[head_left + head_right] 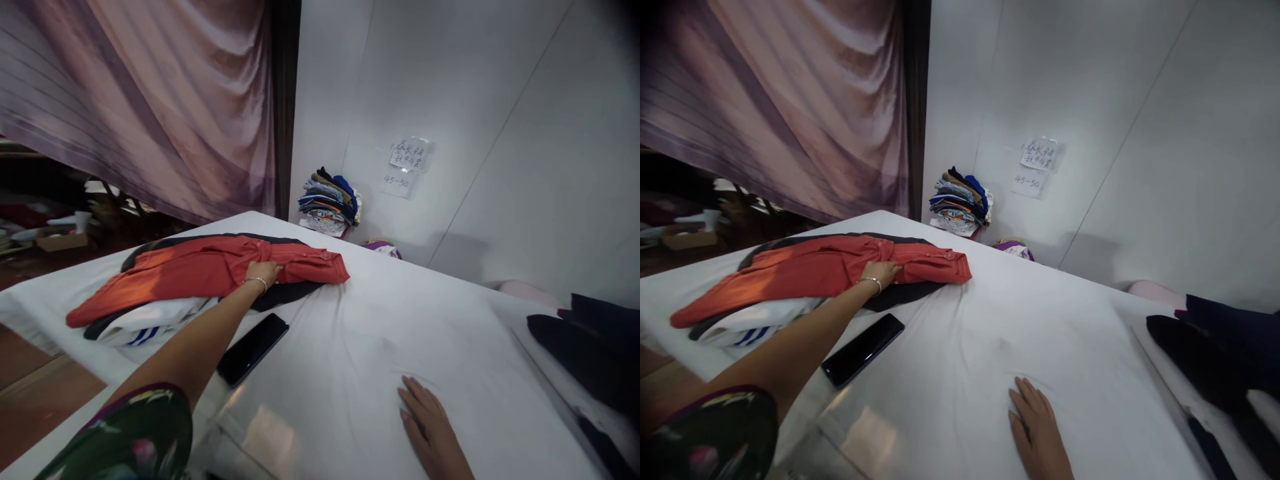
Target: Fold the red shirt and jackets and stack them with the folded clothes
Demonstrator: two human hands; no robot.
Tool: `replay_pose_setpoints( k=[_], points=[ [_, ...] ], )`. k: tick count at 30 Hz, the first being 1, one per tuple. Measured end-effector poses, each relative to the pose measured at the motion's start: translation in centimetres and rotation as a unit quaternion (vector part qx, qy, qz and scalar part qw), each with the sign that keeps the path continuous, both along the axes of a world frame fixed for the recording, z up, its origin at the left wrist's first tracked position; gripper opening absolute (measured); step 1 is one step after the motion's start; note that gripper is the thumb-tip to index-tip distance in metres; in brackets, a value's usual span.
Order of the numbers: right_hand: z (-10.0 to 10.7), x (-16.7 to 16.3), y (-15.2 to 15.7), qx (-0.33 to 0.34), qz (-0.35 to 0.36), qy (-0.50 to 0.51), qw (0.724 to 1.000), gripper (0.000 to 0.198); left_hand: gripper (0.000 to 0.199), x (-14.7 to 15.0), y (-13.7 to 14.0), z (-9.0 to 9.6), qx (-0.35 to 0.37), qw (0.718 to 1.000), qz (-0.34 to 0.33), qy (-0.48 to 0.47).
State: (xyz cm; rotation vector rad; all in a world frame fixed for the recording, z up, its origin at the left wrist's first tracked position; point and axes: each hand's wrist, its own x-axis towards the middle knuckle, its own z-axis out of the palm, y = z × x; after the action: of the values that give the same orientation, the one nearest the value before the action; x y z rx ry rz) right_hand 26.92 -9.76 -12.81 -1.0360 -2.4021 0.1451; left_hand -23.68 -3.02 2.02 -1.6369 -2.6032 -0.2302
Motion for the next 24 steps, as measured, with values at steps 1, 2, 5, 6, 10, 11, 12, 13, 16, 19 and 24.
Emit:
replay_pose_setpoints(
  k=[1, 2, 5, 6, 10, 11, 12, 13, 16, 19, 24],
  points=[
    [0.1, -0.1, 0.0, -0.004, -0.004, 0.002, 1.000, 0.039, 0.046, 0.0, 0.6, 1.4, 0.004, 1.000, 0.014, -0.001],
    [0.2, -0.1, -0.1, -0.008, -0.008, 0.004, 1.000, 0.038, 0.049, 0.0, 1.1, 2.9, 0.011, 1.000, 0.026, -0.001],
    [0.5, -0.3, -0.1, -0.030, -0.014, 0.011, 0.999, 0.037, 0.054, 0.5, 2.6, 7.8, 0.049, 0.998, 0.050, 0.006],
    [0.6, -0.4, 0.0, -0.042, -0.016, 0.016, 0.999, 0.037, 0.056, 1.0, 3.0, 9.3, 0.064, 0.996, 0.054, 0.011],
    [1.2, -0.8, -0.1, -0.106, -0.015, 0.068, 0.992, 0.036, 0.060, 6.1, 4.5, 14.2, 0.125, 0.991, 0.026, 0.029],
    [1.4, -1.0, -0.2, -0.127, -0.012, 0.090, 0.988, 0.036, 0.060, 8.3, 4.9, 15.0, 0.141, 0.990, 0.004, 0.030],
    [1.6, -1.2, -0.3, -0.153, -0.010, 0.118, 0.981, 0.035, 0.060, 10.9, 5.3, 15.6, 0.167, 0.985, -0.029, 0.024],
    [1.8, -1.3, -0.3, -0.183, -0.012, 0.155, 0.971, 0.034, 0.059, 13.8, 5.6, 15.9, 0.189, 0.980, -0.068, 0.014],
    [2.8, -1.0, -0.1, -0.292, -0.067, 0.350, 0.888, 0.042, 0.056, 23.8, 5.5, 14.5, 0.197, 0.958, -0.206, -0.035],
    [4.0, 1.4, 1.1, -0.366, -0.121, 0.615, 0.688, 0.049, 0.053, 34.0, 2.9, 9.8, 0.074, 0.919, -0.379, -0.080],
    [5.3, 6.8, 2.9, -0.374, -0.160, 0.797, 0.446, 0.029, 0.045, 42.7, -3.8, 1.6, -0.164, 0.784, -0.587, -0.119]
  ],
)
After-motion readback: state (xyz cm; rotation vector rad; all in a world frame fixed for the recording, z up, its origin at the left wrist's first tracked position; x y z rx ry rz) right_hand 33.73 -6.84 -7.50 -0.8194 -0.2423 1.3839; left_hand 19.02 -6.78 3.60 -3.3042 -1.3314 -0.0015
